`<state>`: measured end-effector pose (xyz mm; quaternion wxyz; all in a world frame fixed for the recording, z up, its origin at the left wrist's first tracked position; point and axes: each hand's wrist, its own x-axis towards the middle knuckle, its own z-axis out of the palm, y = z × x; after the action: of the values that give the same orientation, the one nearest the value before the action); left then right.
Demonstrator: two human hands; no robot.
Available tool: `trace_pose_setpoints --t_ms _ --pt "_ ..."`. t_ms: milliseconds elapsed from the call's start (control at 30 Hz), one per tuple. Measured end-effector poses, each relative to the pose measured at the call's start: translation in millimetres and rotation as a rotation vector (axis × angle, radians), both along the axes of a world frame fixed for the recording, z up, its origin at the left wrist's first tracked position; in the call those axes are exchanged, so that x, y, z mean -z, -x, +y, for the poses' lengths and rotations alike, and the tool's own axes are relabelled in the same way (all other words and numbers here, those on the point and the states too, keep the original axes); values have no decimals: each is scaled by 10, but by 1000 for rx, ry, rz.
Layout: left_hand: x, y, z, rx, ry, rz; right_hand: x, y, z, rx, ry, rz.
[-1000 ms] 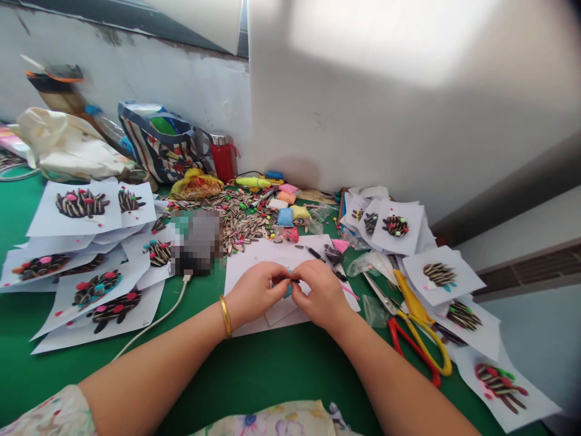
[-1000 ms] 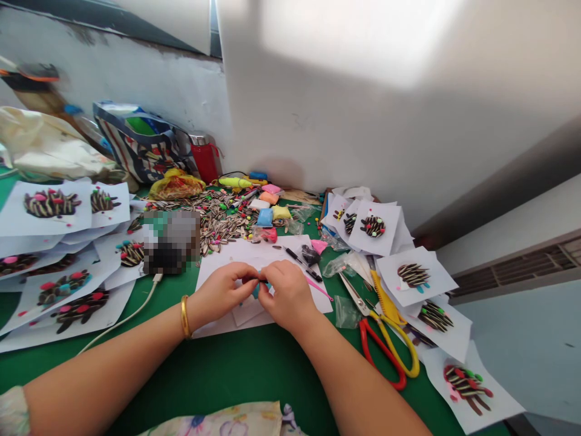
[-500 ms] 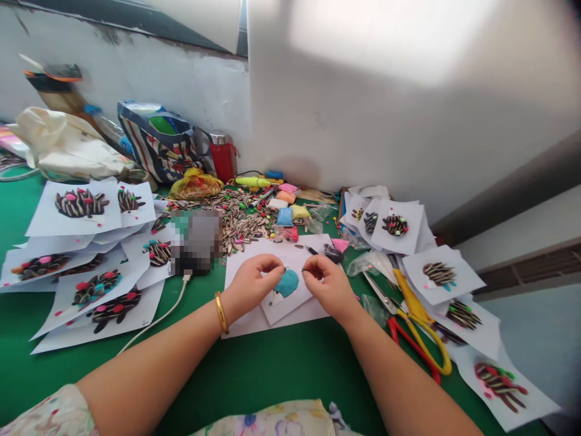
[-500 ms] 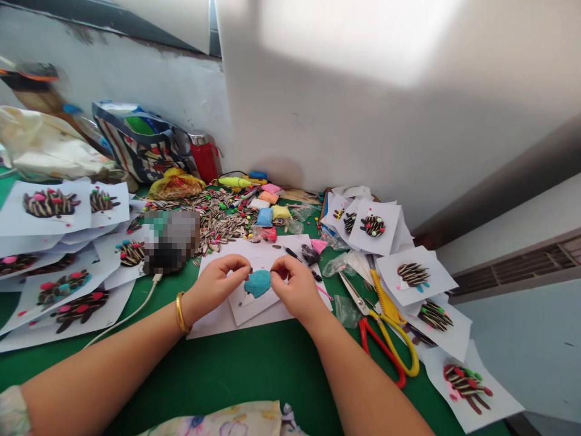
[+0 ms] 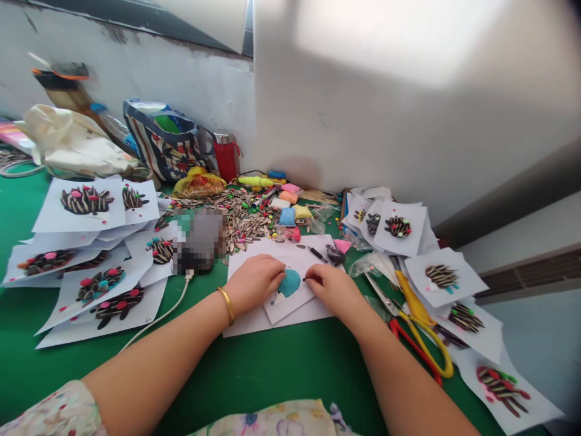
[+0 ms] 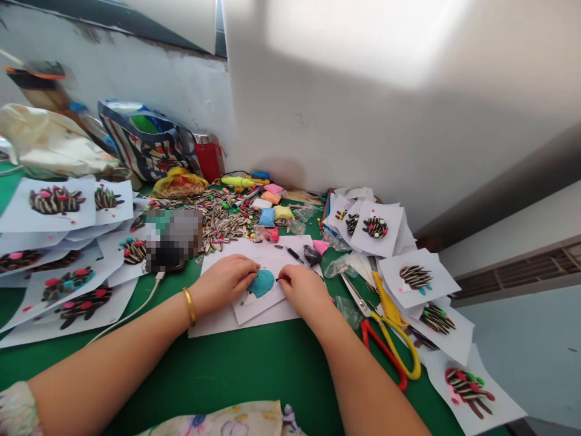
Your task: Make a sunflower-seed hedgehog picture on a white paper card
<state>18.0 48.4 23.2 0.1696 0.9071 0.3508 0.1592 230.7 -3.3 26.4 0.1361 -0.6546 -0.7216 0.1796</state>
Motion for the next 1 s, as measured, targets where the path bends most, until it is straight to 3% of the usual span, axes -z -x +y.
trace_pose_setpoints --t_ms 367,600,700,800,900,1000 --pt "-45 20 -57 -78 -19 52 59 -43 13 11 -106 172" --pt "14 -25 -22 70 -8 -35 195 10 76 -119 -193 370" --pt "62 -10 19 -30 -64 -13 207 34 82 -144 -219 395" --pt "77 21 56 -161 -122 -28 167 31 56 -64 -234 372" --pt "69 33 53 -170 -72 -36 88 3 10 65 -170 295" --pt "51 20 8 -168 -17 -11 26 -22 -19 101 -95 231"
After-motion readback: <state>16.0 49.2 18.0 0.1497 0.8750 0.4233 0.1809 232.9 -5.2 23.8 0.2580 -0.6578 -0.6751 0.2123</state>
